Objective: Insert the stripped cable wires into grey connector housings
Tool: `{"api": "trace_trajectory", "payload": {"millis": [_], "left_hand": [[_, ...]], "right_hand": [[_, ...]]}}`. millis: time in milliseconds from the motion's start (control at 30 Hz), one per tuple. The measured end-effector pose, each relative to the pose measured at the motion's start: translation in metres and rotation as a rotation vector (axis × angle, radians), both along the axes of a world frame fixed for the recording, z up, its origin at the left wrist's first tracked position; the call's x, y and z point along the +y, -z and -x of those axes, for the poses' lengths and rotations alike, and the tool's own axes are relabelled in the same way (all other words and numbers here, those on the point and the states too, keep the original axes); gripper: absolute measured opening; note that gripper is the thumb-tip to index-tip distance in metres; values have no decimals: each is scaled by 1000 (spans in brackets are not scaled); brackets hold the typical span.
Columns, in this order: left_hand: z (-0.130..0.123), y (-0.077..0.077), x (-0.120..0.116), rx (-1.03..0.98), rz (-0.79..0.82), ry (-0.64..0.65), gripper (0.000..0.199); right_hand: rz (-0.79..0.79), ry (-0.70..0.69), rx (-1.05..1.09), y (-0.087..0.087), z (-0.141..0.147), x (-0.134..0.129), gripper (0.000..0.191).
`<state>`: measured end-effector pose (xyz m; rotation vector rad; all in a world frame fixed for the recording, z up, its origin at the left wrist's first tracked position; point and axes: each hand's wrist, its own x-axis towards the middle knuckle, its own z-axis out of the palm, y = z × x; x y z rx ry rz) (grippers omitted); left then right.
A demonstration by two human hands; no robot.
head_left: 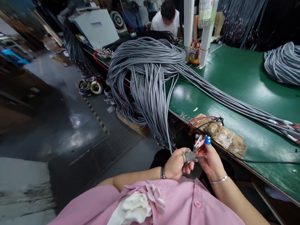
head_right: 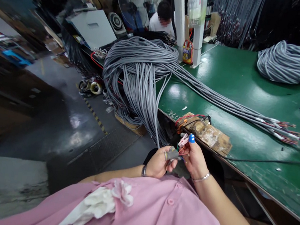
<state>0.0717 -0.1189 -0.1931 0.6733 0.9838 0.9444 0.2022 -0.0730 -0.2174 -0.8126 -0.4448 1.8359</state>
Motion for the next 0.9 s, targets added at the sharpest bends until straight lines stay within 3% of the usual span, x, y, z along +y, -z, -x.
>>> {"api": "trace_trajectory", "payload": {"millis": [267,500,733,900], "left_hand": [[7,-7,-11,22,28,1,32],[3,-8,-9,-30,-27,-91,26],[-3,-5,-5,-57,-51,-107,26],[-3,-5,-4,-42,-42,-104,29]], "right_hand": [[24,-122,94,-3,-9,-4,52],[-34,-53,-14,-13,-11,-6,28],[-40,-60,-41,2,-7,-1,46],[47,-112,75,4,-2,2,45]]}}
